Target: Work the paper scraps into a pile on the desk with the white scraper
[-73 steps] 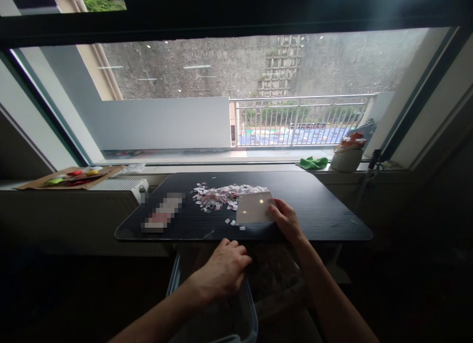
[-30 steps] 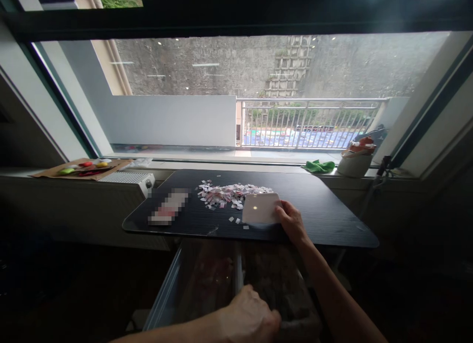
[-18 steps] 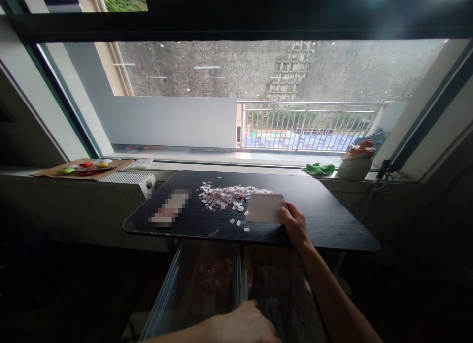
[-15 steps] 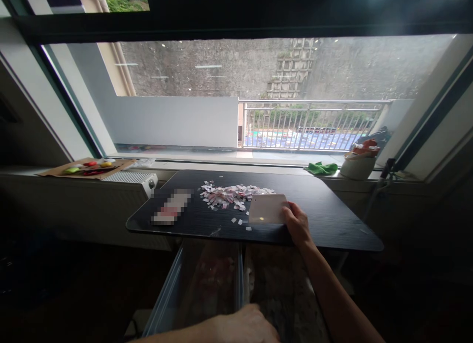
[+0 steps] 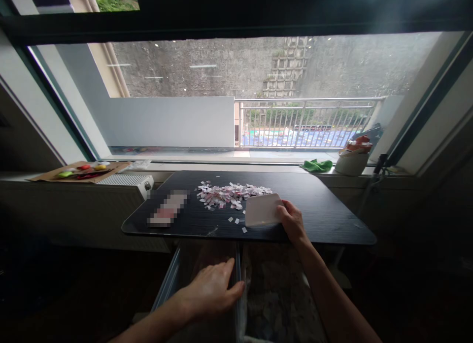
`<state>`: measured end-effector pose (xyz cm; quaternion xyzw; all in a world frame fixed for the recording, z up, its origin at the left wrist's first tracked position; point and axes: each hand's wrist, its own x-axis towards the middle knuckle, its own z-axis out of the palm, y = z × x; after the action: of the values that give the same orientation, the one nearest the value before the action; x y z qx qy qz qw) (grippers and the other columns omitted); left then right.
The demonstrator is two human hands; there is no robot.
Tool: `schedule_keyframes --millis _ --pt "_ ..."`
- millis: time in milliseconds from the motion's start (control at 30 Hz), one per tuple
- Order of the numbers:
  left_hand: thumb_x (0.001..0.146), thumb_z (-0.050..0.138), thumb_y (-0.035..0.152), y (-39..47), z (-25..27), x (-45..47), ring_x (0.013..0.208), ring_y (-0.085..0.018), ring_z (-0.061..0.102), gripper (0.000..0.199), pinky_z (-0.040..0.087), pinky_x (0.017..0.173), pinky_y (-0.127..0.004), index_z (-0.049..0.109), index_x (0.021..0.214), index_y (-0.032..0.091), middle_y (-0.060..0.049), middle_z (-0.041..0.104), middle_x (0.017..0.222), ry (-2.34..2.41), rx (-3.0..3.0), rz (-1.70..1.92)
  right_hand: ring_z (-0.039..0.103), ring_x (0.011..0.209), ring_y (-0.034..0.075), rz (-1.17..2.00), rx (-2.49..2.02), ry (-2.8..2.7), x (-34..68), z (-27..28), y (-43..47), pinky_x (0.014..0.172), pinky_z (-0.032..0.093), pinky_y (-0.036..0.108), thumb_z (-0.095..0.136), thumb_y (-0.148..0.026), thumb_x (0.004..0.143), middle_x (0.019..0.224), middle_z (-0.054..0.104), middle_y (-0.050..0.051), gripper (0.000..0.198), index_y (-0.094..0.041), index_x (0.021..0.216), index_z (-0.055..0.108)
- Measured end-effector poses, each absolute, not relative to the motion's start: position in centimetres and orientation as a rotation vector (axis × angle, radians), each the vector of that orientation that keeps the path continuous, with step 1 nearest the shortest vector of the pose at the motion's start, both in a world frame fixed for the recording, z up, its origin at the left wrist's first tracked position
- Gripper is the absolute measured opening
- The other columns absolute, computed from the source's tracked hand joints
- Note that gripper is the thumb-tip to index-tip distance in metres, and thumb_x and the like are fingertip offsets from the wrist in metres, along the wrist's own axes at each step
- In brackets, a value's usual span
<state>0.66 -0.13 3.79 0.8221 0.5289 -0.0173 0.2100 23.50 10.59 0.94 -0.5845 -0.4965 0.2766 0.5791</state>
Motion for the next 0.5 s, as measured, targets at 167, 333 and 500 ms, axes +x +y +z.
schedule_keyframes --millis 167,333,500 --pt "0.079 0.041 0.035 -0.6 2.8 2.2 0.094 -0.026 0.062 0.041 0.044 0.079 -0.033 0.052 0.112 0.014 -0.014 0.065 0.105 1.357 2.248 -0.088 0.055 0.070 0.019 0.649 -1.373 -1.188 23.5 0.7 10.8 0.059 0.042 0.027 0.047 -0.037 0.068 0.076 0.065 0.004 0.033 -0.016 0.088 0.064" --pt "0.077 0.046 0.043 0.3 4.7 0.5 0.083 -0.022 0.063 0.037 0.044 0.070 -0.028 0.062 0.098 0.017 -0.009 0.068 0.094 1.302 2.195 -0.013 0.054 0.070 0.018 0.641 -1.355 -1.200 23.5 0.7 10.7 0.060 0.041 0.027 0.047 -0.036 0.069 0.076 0.064 0.004 0.033 -0.015 0.088 0.064" --pt "0.081 0.040 0.045 4.1 7.6 -3.3 0.065 -0.014 0.058 0.035 0.039 0.058 -0.022 0.063 0.077 0.019 0.001 0.064 0.067 1.537 2.136 0.620 0.055 0.072 0.019 0.639 -1.371 -1.135 23.5 0.9 10.5 0.059 0.042 0.027 0.046 -0.036 0.069 0.078 0.065 0.004 0.034 -0.016 0.090 0.064"
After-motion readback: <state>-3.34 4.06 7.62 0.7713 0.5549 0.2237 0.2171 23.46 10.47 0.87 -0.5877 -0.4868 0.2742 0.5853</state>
